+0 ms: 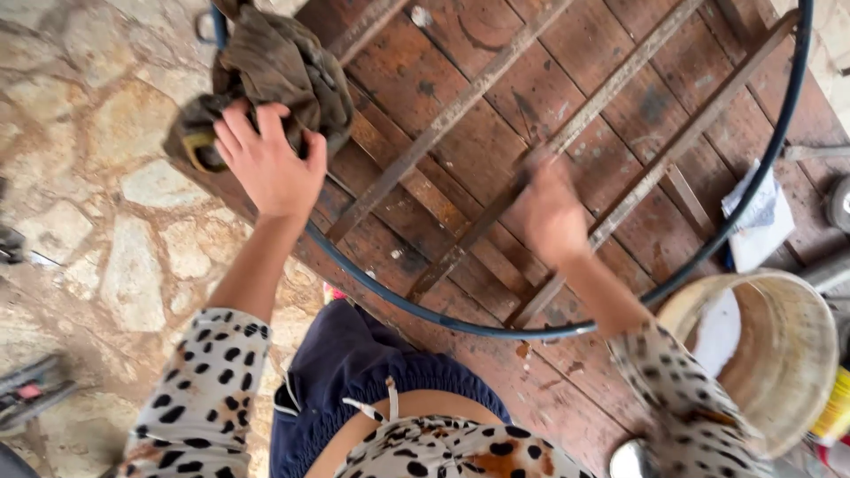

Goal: Cleaning a circular metal grate by applying a liquid solution with a sponge and wiping it with a cloth.

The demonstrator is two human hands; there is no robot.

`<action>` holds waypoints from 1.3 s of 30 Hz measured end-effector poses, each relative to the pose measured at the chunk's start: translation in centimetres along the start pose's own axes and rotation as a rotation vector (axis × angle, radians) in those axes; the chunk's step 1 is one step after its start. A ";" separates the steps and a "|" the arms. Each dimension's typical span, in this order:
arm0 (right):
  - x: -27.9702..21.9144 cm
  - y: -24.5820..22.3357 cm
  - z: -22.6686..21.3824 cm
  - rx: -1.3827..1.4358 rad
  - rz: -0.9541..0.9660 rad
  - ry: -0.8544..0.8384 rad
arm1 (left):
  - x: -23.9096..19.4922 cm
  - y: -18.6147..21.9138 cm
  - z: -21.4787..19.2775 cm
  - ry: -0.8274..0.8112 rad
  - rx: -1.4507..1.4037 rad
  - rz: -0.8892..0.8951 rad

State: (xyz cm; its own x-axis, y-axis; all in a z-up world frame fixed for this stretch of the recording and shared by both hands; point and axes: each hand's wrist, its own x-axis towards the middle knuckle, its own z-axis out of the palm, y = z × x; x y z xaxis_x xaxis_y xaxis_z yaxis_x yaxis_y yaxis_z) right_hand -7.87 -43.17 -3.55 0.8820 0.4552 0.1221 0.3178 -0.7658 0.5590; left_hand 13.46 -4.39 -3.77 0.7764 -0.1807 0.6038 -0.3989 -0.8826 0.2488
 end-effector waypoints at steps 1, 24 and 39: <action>0.2 -1.8 -2.5 -0.002 0.002 0.009 | 0.1 0.1 -0.2 0.008 0.004 0.003; 0.1 -3.9 -5.1 0.674 0.331 0.189 | 0.1 0.4 -0.4 0.011 -0.022 -0.010; 1.2 -5.0 -7.3 0.741 0.218 0.040 | -0.2 0.2 -0.2 0.010 -0.028 -0.019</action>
State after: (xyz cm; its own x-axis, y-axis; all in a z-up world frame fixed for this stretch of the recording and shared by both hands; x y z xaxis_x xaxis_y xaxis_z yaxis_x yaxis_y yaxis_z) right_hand -10.92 -35.42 -0.19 0.9426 0.2641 0.2042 0.3005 -0.9377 -0.1743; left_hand 13.06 -4.47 -3.68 0.7791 -0.1600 0.6061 -0.3981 -0.8732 0.2812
